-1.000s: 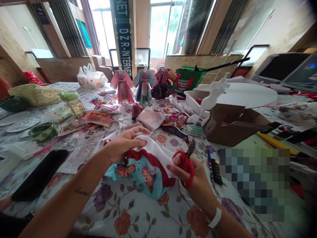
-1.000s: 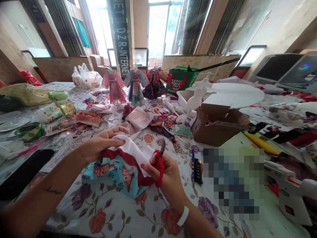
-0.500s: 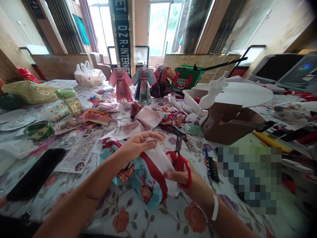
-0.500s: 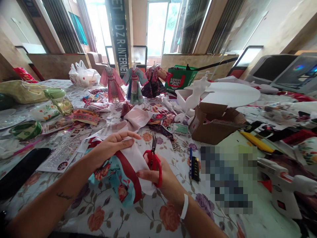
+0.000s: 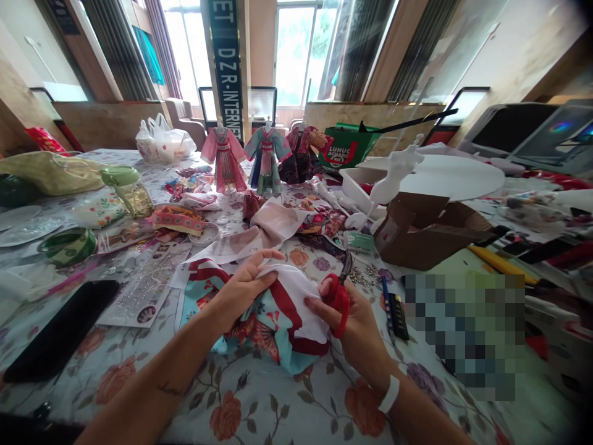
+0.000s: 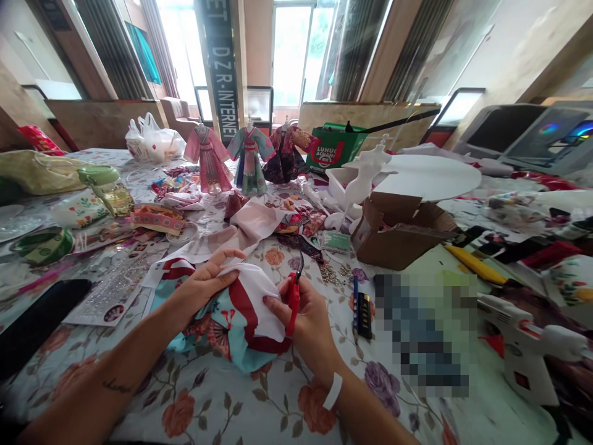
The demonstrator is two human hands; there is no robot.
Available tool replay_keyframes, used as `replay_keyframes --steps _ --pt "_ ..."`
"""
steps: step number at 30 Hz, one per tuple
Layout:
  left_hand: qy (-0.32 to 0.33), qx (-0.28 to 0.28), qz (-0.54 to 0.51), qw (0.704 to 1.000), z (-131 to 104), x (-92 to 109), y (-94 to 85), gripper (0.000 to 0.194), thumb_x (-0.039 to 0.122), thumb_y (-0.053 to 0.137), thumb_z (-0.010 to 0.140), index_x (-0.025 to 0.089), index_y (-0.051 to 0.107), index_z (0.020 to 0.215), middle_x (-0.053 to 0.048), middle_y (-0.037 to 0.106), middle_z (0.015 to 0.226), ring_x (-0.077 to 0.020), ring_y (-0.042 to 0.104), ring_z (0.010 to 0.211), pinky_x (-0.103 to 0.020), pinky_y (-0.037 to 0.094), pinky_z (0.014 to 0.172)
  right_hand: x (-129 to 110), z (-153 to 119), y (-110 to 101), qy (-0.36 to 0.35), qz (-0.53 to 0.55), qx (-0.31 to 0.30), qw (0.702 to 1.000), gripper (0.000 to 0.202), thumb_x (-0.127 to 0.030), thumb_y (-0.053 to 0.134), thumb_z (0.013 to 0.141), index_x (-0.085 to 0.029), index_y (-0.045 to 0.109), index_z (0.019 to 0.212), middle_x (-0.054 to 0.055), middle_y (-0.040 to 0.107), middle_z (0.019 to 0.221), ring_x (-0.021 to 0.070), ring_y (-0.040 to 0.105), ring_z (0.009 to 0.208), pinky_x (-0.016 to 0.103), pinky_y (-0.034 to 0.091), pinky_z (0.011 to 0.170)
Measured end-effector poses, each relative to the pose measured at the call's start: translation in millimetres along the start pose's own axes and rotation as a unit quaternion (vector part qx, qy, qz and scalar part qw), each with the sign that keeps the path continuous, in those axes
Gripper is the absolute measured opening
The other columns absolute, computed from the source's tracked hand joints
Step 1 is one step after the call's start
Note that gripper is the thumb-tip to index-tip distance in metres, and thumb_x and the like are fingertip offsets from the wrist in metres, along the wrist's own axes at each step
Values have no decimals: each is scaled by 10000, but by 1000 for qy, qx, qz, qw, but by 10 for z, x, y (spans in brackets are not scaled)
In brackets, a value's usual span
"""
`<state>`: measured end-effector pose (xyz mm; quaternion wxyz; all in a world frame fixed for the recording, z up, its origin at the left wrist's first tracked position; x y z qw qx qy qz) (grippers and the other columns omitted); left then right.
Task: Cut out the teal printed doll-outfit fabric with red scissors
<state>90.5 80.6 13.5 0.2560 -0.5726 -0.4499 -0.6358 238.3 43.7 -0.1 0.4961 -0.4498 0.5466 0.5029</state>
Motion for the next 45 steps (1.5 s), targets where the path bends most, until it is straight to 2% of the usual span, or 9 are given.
replay_keyframes --steps 11,15,22,25,31,36,40,42,45 --pt "22 -140 214 966 -192 -172 227 217 288 597 843 169 776 869 -73 733 885 -202 640 823 -259 472 728 -35 51 -62 -44 -70 22 996 322 -380 786 681 -199 520 683 -43 499 609 112 403 517 224 332 450" --pt "18 -89 261 961 -175 -207 167 242 294 701 754 159 764 945 -64 742 827 -204 639 756 -259 475 662 -124 63 4 -57 -114 -6 992 308 -324 816 636 -190 544 689 -42 513 615 115 423 556 217 353 480" --pt "70 4 199 978 -166 -1 -45 182 244 682 775 150 774 900 -68 758 896 -217 666 842 -270 502 747 -158 -29 444 80 -96 -220 967 349 -284 856 529 -176 551 658 -63 489 573 90 396 519 200 324 468" --pt "79 30 155 984 -171 60 -140 172 240 703 762 169 773 902 -60 756 950 -219 660 930 -268 499 818 -155 -6 513 115 -57 -256 958 393 -291 862 505 -182 505 628 -82 439 560 72 363 491 198 305 463" --pt "31 0 119 992 -151 -70 -134 121 213 699 750 162 787 817 -56 756 832 -181 656 809 -245 492 753 -250 379 139 18 -106 -137 985 293 -307 816 615 -177 564 692 -71 482 553 79 380 480 205 261 450" --pt "-25 -7 174 984 -150 -216 -104 220 304 677 780 167 777 920 -55 727 809 -173 613 741 -233 448 637 -288 461 -27 -96 -148 -8 984 271 -357 779 671 -191 566 693 -37 545 598 123 456 535 236 362 494" --pt "11 41 178 983 -150 -103 -179 218 333 669 798 174 771 907 -52 718 895 -173 585 827 -224 435 707 -326 353 -62 -129 -164 38 977 232 -360 757 708 -199 604 774 27 649 790 179 569 708 283 447 647" --pt "14 59 163 985 -157 -83 -209 216 322 664 804 177 763 930 -37 702 852 -143 561 755 -205 420 661 -343 266 -132 -118 -136 60 982 251 -425 705 761 -200 600 798 26 635 745 166 555 634 264 436 565" --pt "4 72 140 988 -169 -100 -225 241 334 660 808 189 751 977 -19 675 784 -115 527 672 -187 400 596 -260 139 -45 -71 -90 -2 993 324 -508 642 796 -188 607 765 6 578 591 142 505 510 233 353 435"
Point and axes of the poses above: each hand's wrist, its own z-axis towards the middle knuckle, its own y-axis out of the palm, x = y × z, the point moved 10 cm from there along z, towards the middle knuckle
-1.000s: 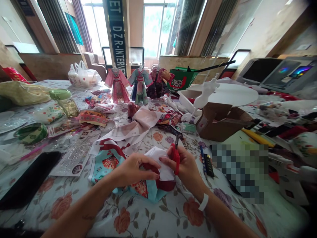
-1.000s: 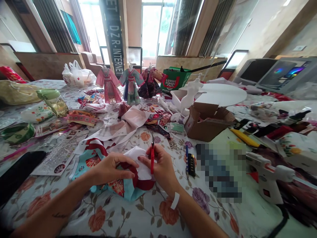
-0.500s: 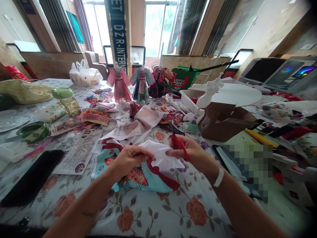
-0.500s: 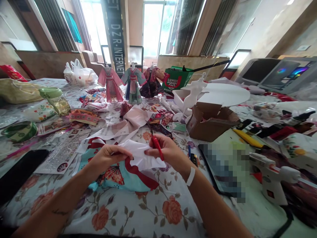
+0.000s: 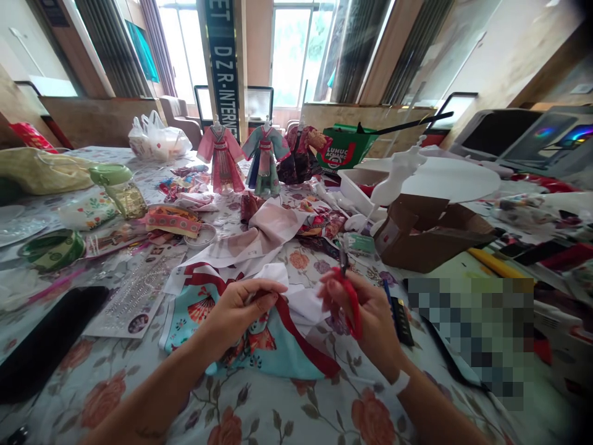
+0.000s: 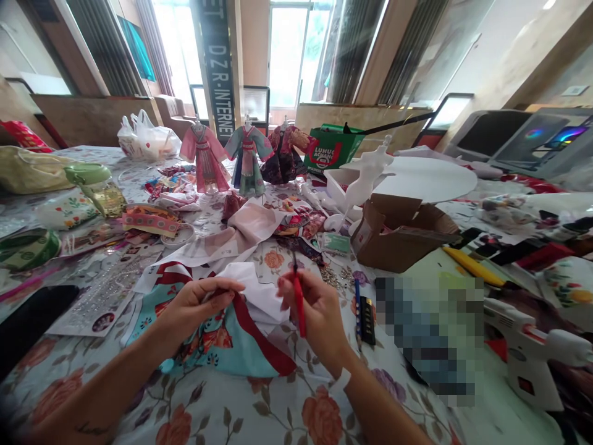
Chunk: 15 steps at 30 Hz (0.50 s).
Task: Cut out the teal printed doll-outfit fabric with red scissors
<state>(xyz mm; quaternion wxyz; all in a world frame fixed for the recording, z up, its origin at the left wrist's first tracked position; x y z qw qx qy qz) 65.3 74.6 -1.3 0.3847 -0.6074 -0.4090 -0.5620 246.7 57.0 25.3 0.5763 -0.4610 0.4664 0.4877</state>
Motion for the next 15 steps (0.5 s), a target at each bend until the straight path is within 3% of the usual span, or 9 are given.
replay_keyframes --steps 4,6,10,15 --pt "11 21 -41 999 4 38 -47 211 318 631 834 210 752 970 -25 694 914 -140 574 838 -181 435 724 258 -196 358 103 32 -140 984 423 -553 635 782 -160 566 642 3 549 539 99 434 435 216 305 398" --pt "9 39 -36 999 15 43 -100 204 304 625 839 215 751 971 -14 691 876 -123 562 795 -170 429 699 373 -255 474 138 35 -179 973 473 -574 629 777 -161 513 578 -16 500 484 75 380 398 202 268 374" --pt "2 72 -1 997 23 34 -200 206 291 692 777 195 756 948 7 646 711 -89 497 633 -162 395 580 480 -302 557 175 32 -235 956 498 -597 627 772 -168 474 569 -24 479 467 76 404 393 191 279 373" --pt "-10 83 -1 997 1 -9 -226 234 300 767 699 191 750 906 5 661 747 -94 530 651 -167 424 591 421 -393 607 186 26 -303 934 483 -603 602 790 -158 512 624 -9 503 510 92 450 418 192 267 378"
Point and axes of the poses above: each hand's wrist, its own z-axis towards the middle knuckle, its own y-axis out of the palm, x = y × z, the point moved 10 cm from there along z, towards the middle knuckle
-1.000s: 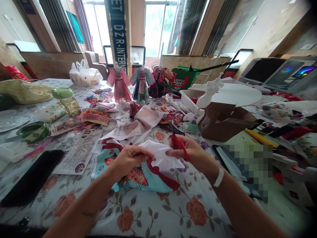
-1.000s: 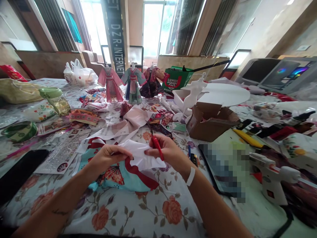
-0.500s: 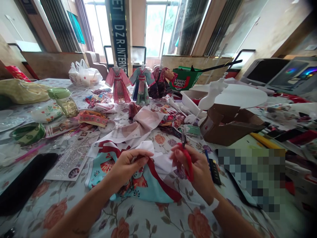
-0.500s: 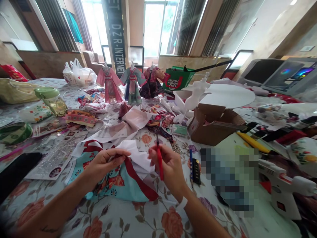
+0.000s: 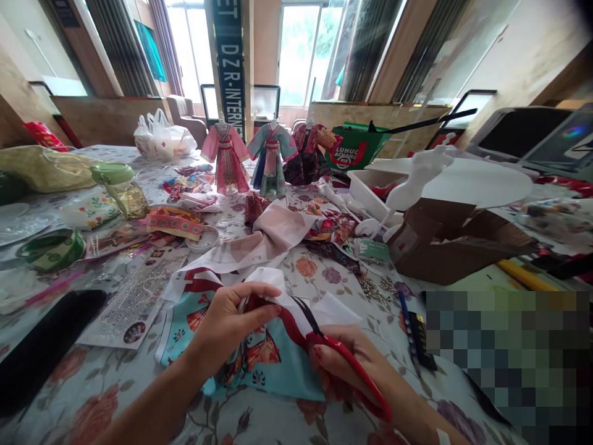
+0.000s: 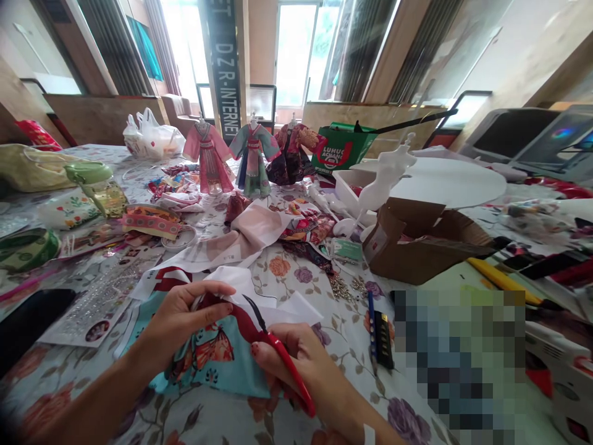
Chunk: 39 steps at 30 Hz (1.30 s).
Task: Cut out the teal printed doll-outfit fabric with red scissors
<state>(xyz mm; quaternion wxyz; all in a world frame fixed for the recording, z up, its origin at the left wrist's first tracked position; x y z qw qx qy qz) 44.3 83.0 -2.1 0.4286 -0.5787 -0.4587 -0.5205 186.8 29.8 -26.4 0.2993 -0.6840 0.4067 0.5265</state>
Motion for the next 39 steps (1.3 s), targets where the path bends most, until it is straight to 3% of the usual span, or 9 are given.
replay_keyframes --steps 6,11,16,23,30,39 --pt "38 2 43 998 -12 67 -7 214 286 758 713 224 749 918 11 700 824 -114 590 738 -170 455 654 -18 -16 33 6 -31 6 999 525 -621 628 756 -187 395 573 -46 395 493 87 417 443 197 254 395" --pt "85 19 112 990 -35 187 -38 223 252 740 730 247 750 953 19 734 906 -138 632 846 -181 473 752 40 33 -1 7 -53 28 998 530 -615 671 711 -191 384 572 -62 342 493 72 330 445 210 199 398" --pt "101 23 111 988 -33 227 -43 230 237 742 726 241 746 955 22 743 900 -134 641 843 -174 484 751 99 65 6 20 -70 42 996 523 -579 678 721 -192 364 563 -60 332 523 73 306 471 216 197 419" --pt "85 30 49 995 -9 176 -70 108 224 681 771 212 781 809 2 764 765 -131 660 719 -170 500 624 69 65 -25 18 -110 61 992 509 -570 623 771 -196 353 556 -63 339 481 77 327 447 225 190 419" --pt "96 39 64 993 -2 201 -84 163 206 651 798 217 773 905 2 771 884 -143 678 839 -165 513 718 70 80 -31 26 -125 67 990 515 -582 587 793 -195 358 542 -64 357 462 71 320 436 228 193 417" --pt "82 12 88 993 -39 198 -25 229 275 729 744 206 754 961 -9 732 833 -144 639 769 -190 507 682 76 69 23 35 -59 46 997 526 -606 645 742 -189 394 541 -61 392 447 62 320 402 206 198 379"
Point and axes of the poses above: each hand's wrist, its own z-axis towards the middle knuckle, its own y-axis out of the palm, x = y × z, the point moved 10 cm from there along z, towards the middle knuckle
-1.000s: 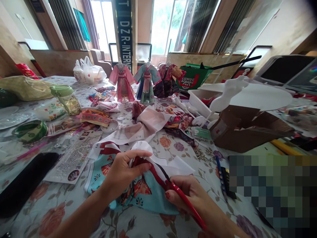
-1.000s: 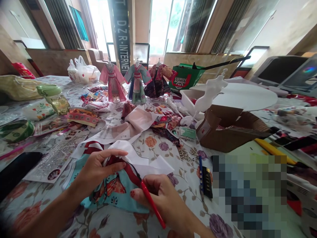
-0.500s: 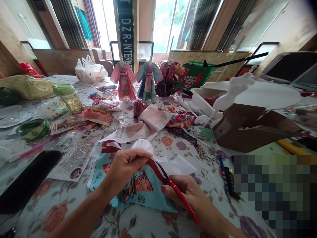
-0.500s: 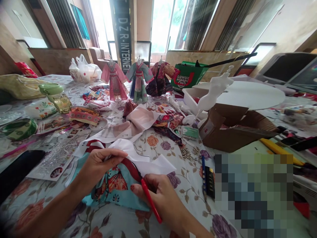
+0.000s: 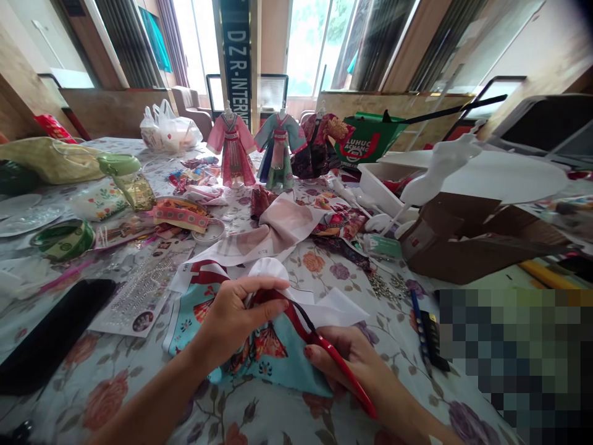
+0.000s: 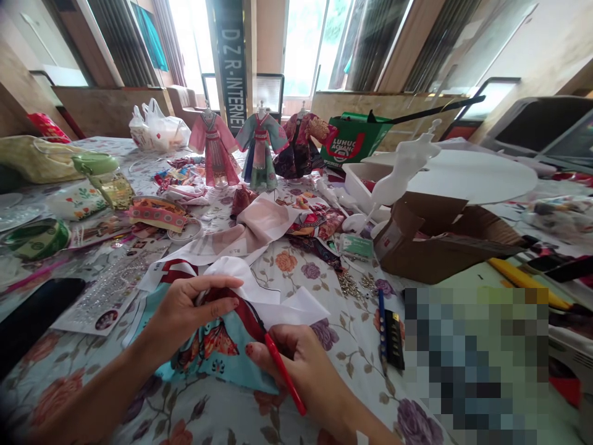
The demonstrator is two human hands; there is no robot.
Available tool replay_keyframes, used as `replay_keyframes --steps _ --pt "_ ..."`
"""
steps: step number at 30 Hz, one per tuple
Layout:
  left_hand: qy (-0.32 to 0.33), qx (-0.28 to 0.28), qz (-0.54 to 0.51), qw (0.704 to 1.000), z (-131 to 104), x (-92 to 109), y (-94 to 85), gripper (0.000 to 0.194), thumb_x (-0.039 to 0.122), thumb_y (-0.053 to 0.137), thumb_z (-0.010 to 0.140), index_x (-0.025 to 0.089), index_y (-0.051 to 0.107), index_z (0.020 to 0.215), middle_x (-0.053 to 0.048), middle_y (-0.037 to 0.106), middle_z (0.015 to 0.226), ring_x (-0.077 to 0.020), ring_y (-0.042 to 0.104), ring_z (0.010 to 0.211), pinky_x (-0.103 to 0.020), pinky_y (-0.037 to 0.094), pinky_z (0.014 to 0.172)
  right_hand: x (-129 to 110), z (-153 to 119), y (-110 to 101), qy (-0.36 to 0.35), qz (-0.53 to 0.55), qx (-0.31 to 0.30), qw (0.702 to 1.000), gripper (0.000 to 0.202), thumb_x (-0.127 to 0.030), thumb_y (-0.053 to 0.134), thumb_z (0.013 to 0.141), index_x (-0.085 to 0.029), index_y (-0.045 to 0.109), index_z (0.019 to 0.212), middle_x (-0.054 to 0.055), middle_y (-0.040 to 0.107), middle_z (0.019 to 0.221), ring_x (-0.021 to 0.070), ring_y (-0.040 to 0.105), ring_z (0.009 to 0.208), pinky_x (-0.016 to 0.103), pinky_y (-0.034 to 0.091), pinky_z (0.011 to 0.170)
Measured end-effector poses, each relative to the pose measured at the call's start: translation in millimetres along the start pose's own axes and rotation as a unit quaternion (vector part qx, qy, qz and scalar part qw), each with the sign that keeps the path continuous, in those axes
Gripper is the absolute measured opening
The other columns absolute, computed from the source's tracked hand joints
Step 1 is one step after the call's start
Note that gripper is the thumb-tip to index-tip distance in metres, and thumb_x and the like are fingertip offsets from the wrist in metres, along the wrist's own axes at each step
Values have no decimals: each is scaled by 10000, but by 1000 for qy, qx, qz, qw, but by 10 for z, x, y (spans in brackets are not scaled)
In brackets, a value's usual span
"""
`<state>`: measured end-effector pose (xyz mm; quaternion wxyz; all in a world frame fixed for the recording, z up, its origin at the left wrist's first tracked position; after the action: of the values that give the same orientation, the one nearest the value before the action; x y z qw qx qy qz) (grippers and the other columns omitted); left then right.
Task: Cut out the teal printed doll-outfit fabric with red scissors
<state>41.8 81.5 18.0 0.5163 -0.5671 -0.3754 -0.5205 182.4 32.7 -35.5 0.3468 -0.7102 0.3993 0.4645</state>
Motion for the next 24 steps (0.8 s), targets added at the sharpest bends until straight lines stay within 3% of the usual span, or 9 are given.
replay_keyframes --steps 9,24 --pt "8 -11 21 1000 -5 34 30 210 234 731 735 227 762 942 -6 760 926 -167 667 880 -202 507 771 10 -5 43 -12 37 -7 999 545 -636 635 736 -181 414 534 -54 395 445 68 358 404 205 227 394" --pt "-1 -17 11 1000 -6 -10 76 235 259 732 734 204 763 959 -31 760 902 -197 667 856 -250 520 761 61 29 61 -4 60 1 998 538 -631 686 683 -173 440 545 -55 399 433 55 326 392 195 212 374"
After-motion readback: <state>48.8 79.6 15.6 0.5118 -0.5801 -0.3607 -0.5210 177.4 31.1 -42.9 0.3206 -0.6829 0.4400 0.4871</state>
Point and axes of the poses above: each hand's wrist, its own z-axis towards the middle knuckle, its own y-axis out of the palm, x = y × z, the point moved 10 cm from there along z, towards the middle knuckle
